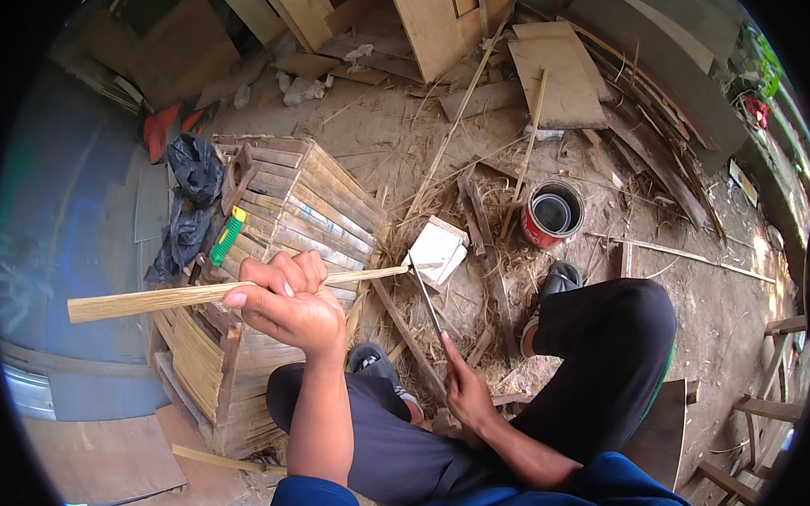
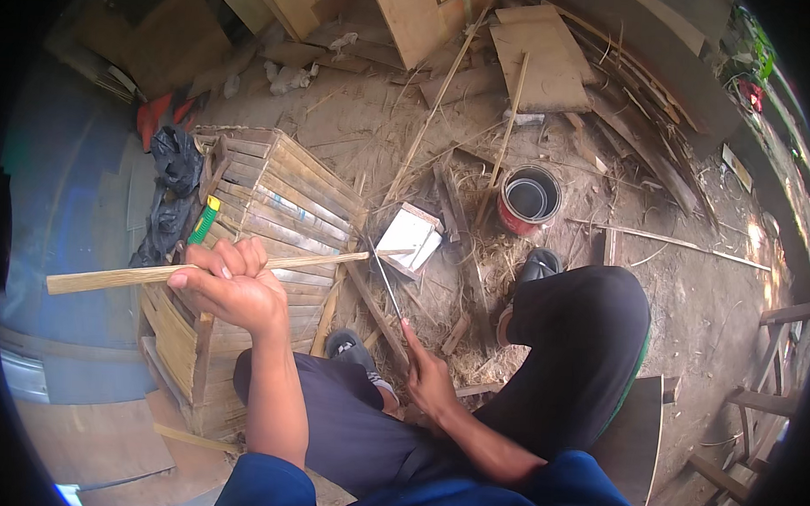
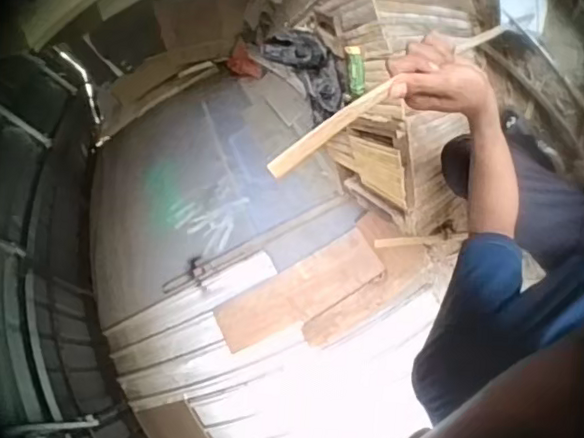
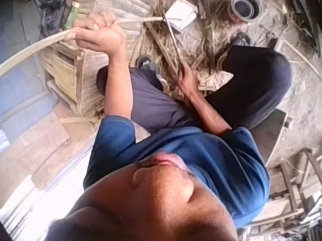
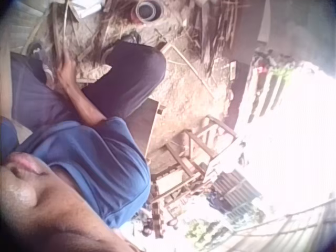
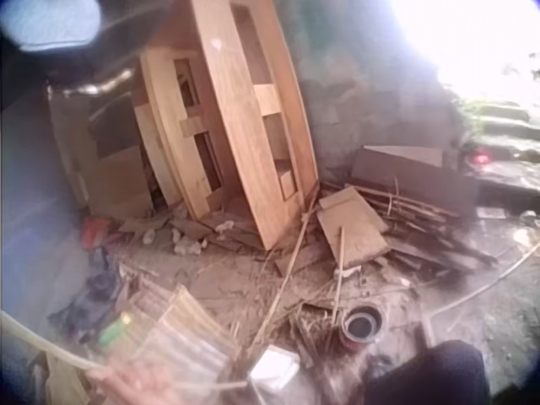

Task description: The person sits on the floor and uses a knife to sharpen the end of a thin wooden stick. They repeatedly scrape the knife along the stick's surface to create a pointed tip, occasionally rotating the stick to work on different sides.

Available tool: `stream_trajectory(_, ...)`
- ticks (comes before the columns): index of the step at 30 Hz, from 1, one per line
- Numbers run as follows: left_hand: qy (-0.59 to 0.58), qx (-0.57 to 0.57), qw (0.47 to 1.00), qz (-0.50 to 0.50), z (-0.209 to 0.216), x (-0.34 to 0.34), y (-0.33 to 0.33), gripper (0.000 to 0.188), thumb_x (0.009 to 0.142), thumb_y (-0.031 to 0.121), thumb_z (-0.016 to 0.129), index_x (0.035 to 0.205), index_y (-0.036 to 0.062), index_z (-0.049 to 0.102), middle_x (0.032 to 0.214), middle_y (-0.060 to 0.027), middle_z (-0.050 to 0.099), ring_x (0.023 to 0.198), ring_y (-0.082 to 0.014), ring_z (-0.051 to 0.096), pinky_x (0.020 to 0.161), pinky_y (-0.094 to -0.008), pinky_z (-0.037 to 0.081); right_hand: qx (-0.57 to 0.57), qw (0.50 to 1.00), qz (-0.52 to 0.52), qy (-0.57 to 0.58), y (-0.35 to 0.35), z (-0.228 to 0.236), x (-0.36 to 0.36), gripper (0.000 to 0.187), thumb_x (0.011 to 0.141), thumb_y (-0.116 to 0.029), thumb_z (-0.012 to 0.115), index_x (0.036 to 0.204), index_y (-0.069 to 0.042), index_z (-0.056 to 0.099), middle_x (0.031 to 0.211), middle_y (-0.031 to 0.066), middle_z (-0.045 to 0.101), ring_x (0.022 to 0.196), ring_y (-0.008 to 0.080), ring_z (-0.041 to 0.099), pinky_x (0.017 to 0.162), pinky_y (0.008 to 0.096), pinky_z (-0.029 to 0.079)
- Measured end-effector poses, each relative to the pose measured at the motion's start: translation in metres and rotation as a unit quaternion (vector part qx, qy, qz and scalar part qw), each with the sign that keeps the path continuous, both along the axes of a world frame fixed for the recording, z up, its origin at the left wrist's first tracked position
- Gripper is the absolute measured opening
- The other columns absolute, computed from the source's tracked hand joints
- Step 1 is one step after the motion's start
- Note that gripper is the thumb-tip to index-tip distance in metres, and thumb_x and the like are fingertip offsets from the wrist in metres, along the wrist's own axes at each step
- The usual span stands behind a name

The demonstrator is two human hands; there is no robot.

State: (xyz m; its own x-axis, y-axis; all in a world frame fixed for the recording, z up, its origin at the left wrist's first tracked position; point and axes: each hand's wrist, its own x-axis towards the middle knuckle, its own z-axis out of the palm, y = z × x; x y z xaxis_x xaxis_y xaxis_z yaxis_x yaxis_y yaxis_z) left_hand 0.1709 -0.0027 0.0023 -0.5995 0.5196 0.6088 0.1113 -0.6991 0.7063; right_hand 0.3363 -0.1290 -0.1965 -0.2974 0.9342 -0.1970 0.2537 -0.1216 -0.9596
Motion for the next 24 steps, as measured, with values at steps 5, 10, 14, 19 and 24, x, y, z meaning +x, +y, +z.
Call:
stream_trajectory(5, -0.001, -0.013, 1.0, 0.027, -0.002, 0.001, -0.002, 0.063, 0.103, 0.068, 0.039, 0.07, 0.0161, 0.024, 0.055, 0.0055, 0.014, 0.051, -0.0089, 0.007, 0.049, -0.0289, 0.01, 0.181, 0.979, -0.085, 0.05, 0.003, 0.008, 0.002, 0.078, 0.091, 0.015, 0.045, 0.16, -0.02, 0.035, 0.079, 0.0112, 0.054, 0.059, 0.0167, 0.051, 0.061, 0.0303, 0.049)
stream_trajectory(10, 0.028, -0.005, 0.999, 0.033, -0.002, 0.007, 0.001, 0.063, 0.102, 0.068, 0.039, 0.07, 0.0161, 0.024, 0.055, 0.0052, 0.015, 0.051, -0.0088, 0.008, 0.049, -0.0283, 0.011, 0.033, 0.99, 0.037, -0.135, 0.007, 0.006, 0.0, 0.084, 0.087, 0.01, 0.053, 0.16, -0.026, 0.03, 0.093, 0.0272, 0.066, 0.081, 0.0439, 0.069, 0.073, 0.0505, 0.054)
stream_trajectory(14, -0.007, -0.005, 0.998, 0.056, 0.002, 0.005, 0.001, 0.062, 0.104, 0.065, 0.039, 0.069, 0.0162, 0.024, 0.055, 0.0053, 0.014, 0.05, -0.0088, 0.008, 0.048, -0.028, 0.011, -0.001, 0.998, 0.013, -0.054, 0.01, 0.006, 0.005, 0.083, 0.089, 0.008, 0.054, 0.16, -0.029, 0.03, 0.096, 0.0295, 0.066, 0.086, 0.0463, 0.068, 0.074, 0.0547, 0.053)
stream_trajectory(19, -0.007, 0.001, 0.999, 0.05, -0.002, 0.003, -0.001, 0.059, 0.107, 0.061, 0.033, 0.071, 0.0146, 0.025, 0.052, 0.0046, 0.018, 0.047, -0.0074, 0.009, 0.045, -0.0269, 0.014, 0.246, 0.964, -0.089, 0.053, 0.011, 0.007, 0.003, 0.08, 0.085, 0.017, 0.047, 0.16, -0.006, 0.03, 0.078, 0.0112, 0.054, 0.061, 0.0224, 0.053, 0.067, 0.0312, 0.05)
stream_trajectory(24, 0.038, -0.007, 0.997, 0.064, -0.002, 0.01, -0.002, 0.06, 0.106, 0.062, 0.033, 0.071, 0.0151, 0.024, 0.053, 0.0051, 0.017, 0.048, -0.0074, 0.009, 0.045, -0.0269, 0.013, -0.005, 0.99, 0.044, -0.134, 0.018, 0.001, 0.001, 0.087, 0.084, 0.011, 0.056, 0.16, -0.025, 0.032, 0.092, 0.0282, 0.065, 0.078, 0.0463, 0.067, 0.071, 0.0543, 0.052)
